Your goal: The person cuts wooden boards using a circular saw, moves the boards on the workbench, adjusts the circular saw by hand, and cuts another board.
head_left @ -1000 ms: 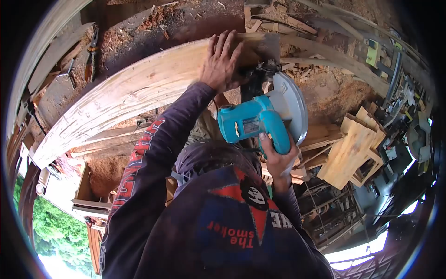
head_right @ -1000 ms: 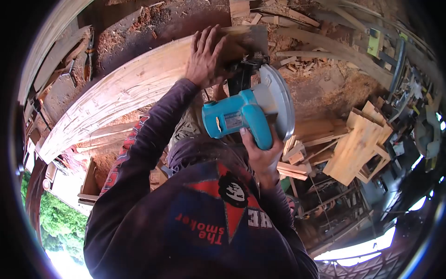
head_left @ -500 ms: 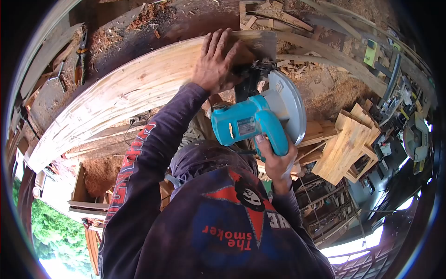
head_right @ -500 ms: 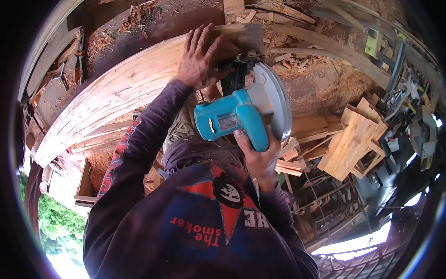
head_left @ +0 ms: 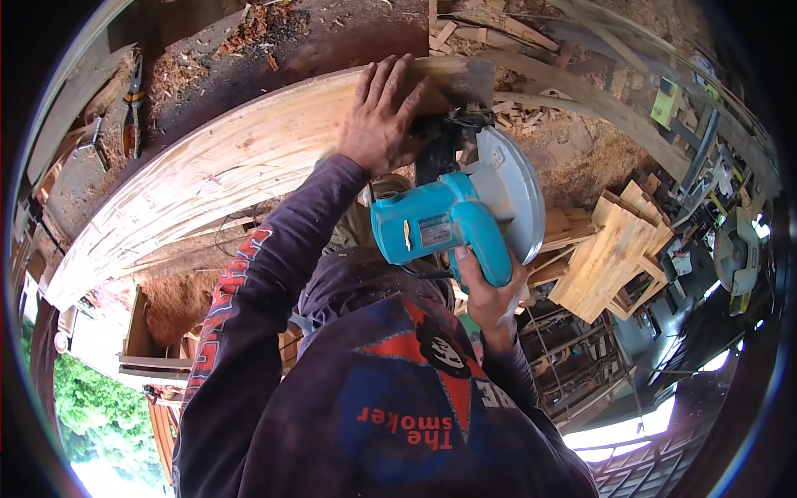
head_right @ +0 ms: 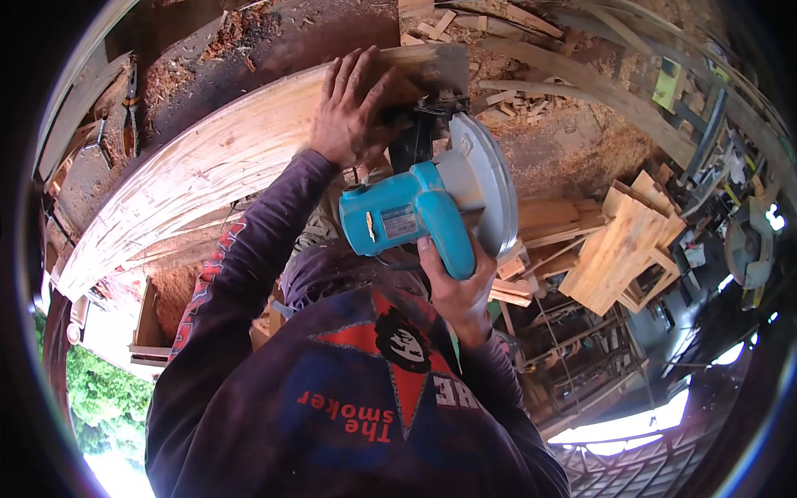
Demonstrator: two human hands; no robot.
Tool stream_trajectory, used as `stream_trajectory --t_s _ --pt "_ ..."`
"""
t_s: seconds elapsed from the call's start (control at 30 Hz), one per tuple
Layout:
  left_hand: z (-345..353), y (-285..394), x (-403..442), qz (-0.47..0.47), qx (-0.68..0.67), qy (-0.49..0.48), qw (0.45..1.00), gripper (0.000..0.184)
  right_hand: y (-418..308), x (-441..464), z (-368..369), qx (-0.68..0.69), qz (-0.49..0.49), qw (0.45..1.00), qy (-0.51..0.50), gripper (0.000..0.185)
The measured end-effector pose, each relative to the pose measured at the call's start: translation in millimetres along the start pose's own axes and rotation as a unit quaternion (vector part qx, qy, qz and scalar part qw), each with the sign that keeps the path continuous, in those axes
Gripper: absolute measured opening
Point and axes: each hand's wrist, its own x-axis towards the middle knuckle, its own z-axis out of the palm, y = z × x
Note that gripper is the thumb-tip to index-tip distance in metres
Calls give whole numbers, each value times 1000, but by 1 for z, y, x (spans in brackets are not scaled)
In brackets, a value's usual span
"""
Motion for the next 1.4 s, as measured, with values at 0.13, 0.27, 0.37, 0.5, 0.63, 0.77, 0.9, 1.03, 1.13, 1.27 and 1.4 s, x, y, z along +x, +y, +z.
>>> stream_trajectory --t_s 0.13,0.27,0.37,0.5,0.63,0.77,0.9,1.03,1.13,1.27,1.4 --pt "0 0 1 -8 -3 -3 1000 78 -5 1 -3 4 21 1000 -13 15" --pt "0 1 1 -10 -10 0 1000 77 -6 2 -3 6 35 999 -18 19" --pt "-1 1 2 -15 -15 -3 1000 75 -7 2 -2 6 38 999 -17 19" --pt "-1 1 2 -18 -13 -4 1000 75 -9 2 -1 10 48 999 -12 19" --pt "-1 1 1 -22 -11 -11 1000 73 -7 2 -1 0 51 999 -12 18" --pt "0 0 1 -21 -14 -4 1000 73 -9 4 -1 -14 29 999 -11 18" --pt "2 0 0 -24 -9 -1 1000 71 -9 4 -1 -9 38 999 -10 18" --pt "0 0 1 -25 -13 3 1000 69 -9 5 -1 -20 20 1000 -10 17" --pt "0 0 2 -26 -7 -1 1000 67 -12 7 -1 -28 2 1000 -6 17" --pt "0 1 3 -29 -3 7 1000 65 -12 7 0 -26 14 1000 -5 17" --pt "1 1 5 -31 -8 34 999 62 -17 9 2 -25 6 1000 1 16"
